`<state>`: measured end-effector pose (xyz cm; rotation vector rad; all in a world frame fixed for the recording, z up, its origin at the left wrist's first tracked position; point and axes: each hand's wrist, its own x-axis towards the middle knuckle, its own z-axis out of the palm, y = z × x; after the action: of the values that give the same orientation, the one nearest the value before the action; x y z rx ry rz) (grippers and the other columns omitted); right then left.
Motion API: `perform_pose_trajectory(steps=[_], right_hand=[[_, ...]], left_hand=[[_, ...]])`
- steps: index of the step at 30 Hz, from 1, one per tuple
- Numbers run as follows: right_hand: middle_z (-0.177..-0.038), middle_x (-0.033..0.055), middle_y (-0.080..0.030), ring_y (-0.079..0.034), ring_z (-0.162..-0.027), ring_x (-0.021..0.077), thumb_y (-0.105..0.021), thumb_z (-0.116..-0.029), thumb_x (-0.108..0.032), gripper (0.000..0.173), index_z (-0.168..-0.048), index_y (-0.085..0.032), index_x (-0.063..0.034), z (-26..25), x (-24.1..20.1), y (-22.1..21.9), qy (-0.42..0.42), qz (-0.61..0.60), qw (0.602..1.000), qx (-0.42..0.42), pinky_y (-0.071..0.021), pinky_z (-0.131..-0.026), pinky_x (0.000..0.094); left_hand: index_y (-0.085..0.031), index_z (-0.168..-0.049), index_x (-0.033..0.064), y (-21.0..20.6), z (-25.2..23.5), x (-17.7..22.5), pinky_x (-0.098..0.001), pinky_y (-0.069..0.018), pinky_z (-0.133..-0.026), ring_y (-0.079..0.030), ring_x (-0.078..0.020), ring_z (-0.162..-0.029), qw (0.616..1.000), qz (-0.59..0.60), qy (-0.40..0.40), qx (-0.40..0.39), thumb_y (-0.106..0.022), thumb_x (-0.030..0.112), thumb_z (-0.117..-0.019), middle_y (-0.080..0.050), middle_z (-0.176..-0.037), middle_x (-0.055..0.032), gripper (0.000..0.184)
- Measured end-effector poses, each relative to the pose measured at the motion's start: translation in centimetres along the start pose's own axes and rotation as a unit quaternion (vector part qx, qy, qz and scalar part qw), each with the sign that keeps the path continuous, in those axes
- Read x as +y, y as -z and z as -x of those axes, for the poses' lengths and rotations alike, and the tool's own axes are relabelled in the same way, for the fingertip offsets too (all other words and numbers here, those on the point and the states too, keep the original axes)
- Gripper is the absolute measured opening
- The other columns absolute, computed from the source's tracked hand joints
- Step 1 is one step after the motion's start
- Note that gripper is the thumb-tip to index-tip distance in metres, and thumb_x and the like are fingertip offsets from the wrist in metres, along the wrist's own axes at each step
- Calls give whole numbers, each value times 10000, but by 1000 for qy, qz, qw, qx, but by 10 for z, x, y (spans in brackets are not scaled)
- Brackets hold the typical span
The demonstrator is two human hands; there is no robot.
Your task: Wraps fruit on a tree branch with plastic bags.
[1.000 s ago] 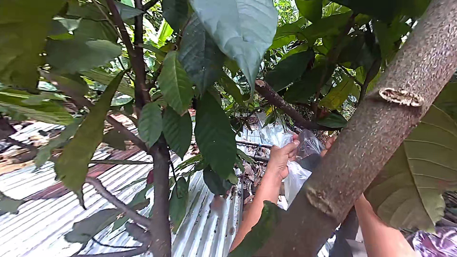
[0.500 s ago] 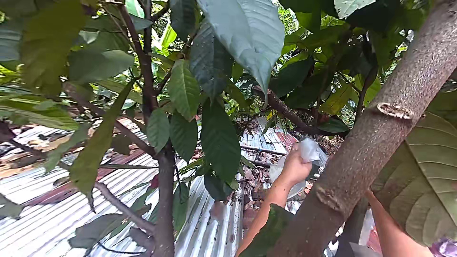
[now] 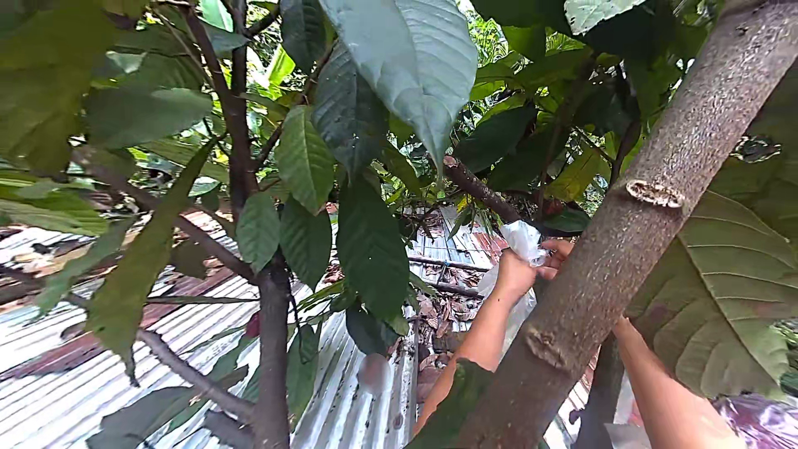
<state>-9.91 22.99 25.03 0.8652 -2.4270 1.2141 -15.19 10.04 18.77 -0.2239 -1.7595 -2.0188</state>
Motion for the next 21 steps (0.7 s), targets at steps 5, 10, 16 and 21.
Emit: perform_pose_trajectory(steps=[5, 10, 16, 21], right_hand=[[-1000, 278, -702, -694, -948, 276, -584, -982, 8, 192, -1062, -665, 163, -11, 0, -17, 35, 56, 996, 58, -542, -917, 390], [-1013, 278, -668, -663, -886, 255, -533, -988, 79, 211, -1173, -606, 148, -10, -35, -8, -47, 106, 989, 91, -548, -845, 330], [-869, 204, -625, -630, -753, 168, -663, -820, 50, 149, -937, -730, 114, -17, 34, -30, 244, 89, 952, 164, -534, -686, 207], [-722, 168, -642, -640, -731, 181, -660, -798, 112, 58, -743, -672, 100, -18, 17, -25, 192, 63, 967, 154, -532, -723, 269]], left_hand=[[-638, -1095, -59, -3, 0, 5, -295, -563, -848, -670, -108, -882, 1000, 7, -21, 0, -747, -42, -827, -696, -956, -107, 289], [-616, -1188, -63, -1, -5, 5, -328, -561, -922, -678, -158, -996, 998, 60, 6, 8, -830, -31, -771, -697, -1072, -157, 470], [-643, -1068, -24, -4, -1, 8, -312, -572, -787, -667, -107, -832, 998, 67, -4, -1, -753, -86, -804, -690, -903, -83, 292], [-603, -1224, -63, 2, -6, 11, -393, -530, -966, -667, -206, -1038, 993, -110, -12, -47, -748, 49, -872, -688, -1086, -183, 397]])
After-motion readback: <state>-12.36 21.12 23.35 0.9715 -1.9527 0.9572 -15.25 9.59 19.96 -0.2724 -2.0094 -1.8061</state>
